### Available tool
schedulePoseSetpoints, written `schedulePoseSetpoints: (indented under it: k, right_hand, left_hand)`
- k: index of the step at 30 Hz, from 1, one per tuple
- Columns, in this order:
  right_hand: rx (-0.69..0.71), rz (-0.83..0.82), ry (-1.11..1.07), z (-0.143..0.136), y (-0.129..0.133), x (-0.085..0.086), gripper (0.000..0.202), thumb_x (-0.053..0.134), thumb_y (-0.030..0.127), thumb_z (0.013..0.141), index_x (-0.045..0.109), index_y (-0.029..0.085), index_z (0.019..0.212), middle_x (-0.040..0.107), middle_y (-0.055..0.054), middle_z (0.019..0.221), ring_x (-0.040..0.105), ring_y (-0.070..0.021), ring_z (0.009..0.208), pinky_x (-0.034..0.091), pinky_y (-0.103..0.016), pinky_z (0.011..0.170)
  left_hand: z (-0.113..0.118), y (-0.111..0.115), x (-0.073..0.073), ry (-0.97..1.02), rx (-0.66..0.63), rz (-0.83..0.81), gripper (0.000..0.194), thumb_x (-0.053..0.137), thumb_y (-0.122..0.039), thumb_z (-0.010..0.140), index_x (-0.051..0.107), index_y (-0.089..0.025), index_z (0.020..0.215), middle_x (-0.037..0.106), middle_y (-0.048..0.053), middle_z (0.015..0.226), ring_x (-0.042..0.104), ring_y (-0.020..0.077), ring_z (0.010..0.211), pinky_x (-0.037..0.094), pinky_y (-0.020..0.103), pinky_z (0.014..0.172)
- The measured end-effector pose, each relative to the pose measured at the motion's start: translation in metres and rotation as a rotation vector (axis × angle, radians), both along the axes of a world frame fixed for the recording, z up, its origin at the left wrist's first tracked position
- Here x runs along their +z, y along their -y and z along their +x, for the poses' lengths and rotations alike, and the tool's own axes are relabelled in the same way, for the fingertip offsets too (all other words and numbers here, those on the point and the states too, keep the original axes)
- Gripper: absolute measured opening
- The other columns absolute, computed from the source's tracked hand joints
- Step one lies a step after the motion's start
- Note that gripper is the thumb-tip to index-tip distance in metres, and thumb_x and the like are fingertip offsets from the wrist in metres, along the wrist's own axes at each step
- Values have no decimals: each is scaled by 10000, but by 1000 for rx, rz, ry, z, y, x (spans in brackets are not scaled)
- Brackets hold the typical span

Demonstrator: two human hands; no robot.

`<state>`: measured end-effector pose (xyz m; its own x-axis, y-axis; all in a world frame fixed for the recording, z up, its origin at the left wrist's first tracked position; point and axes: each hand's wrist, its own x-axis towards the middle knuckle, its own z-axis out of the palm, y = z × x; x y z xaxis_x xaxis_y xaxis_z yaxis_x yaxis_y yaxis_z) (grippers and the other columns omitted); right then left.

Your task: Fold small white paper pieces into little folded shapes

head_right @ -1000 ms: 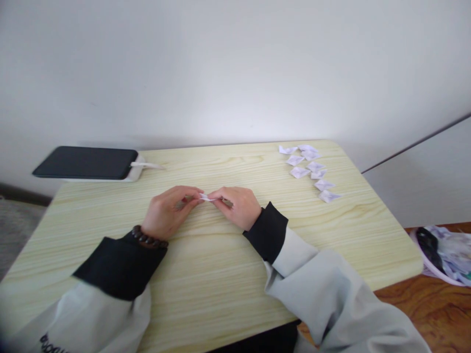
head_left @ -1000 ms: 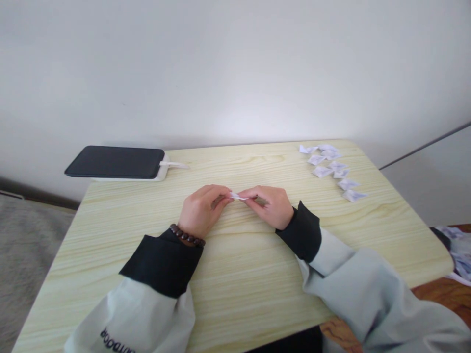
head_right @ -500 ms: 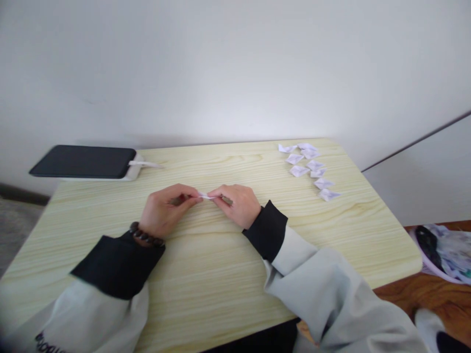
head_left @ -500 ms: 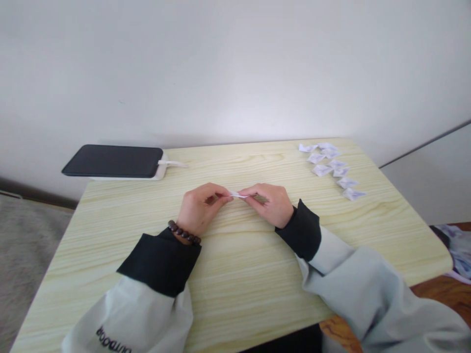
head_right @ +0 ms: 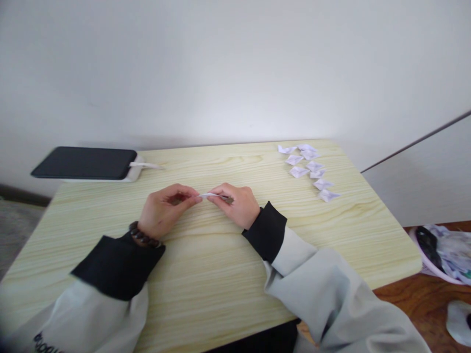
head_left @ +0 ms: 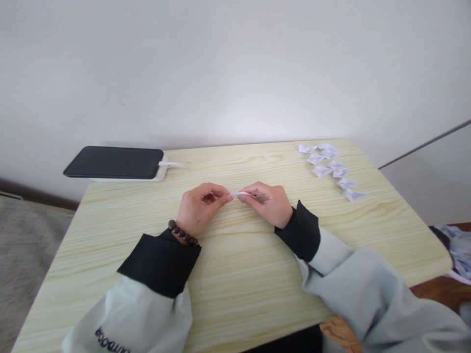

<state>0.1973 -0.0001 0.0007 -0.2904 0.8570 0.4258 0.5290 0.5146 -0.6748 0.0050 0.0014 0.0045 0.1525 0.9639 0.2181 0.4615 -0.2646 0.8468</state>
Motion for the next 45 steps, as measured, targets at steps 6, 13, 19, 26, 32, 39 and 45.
schedulePoseSetpoints:
  k: [6,13,19,26,32,39,45]
  right_hand:
    - [2,-40,-37,0,1,0,111,621,298,807,686,208,813,726,19,754,676,-111,670,504,-190,619]
    - [23,-1,-21,3,0,-3,111,617,302,810,700,228,807,724,20,783,674,-110,687,513,-196,637]
    - [7,-41,-43,0,1,-1,116,619,299,800,683,204,789,717,15,725,656,-103,629,497,-198,610]
    - [44,-229,-215,-1,0,-3,132,635,304,778,635,172,777,713,-11,684,671,-127,594,519,-218,584]
    - [52,-236,-234,0,-1,-3,112,642,288,751,618,180,760,710,-7,697,660,-127,598,508,-218,567]
    - [64,-210,-208,0,-2,-4,118,636,288,751,619,172,771,698,-3,699,627,-109,587,478,-208,562]
    - [13,-199,-183,-1,-1,-4,130,625,292,758,614,164,774,690,-3,673,618,-108,570,449,-202,541]
  left_hand:
    - [0,0,3,23,-36,-23,237,657,-406,736,680,-175,785,695,17,729,586,120,589,461,232,565]
    - [0,1,5,-71,-94,-15,267,601,-425,776,709,-189,839,713,23,741,585,134,605,453,241,557]
    - [4,4,5,-115,-17,91,214,622,-389,765,687,-186,748,702,11,710,579,124,590,451,239,567]
    - [6,7,3,-82,59,83,221,663,-406,732,646,-186,718,694,-16,654,605,110,544,471,216,551]
    - [4,5,4,-35,-42,20,200,679,-377,722,634,-183,741,702,-14,677,626,115,573,485,211,566]
    - [4,4,2,36,-55,-55,238,679,-401,715,645,-168,753,707,13,705,633,128,603,494,224,578]
    - [4,5,8,35,-61,-123,266,630,-421,743,655,-157,765,709,23,718,628,131,625,488,225,602]
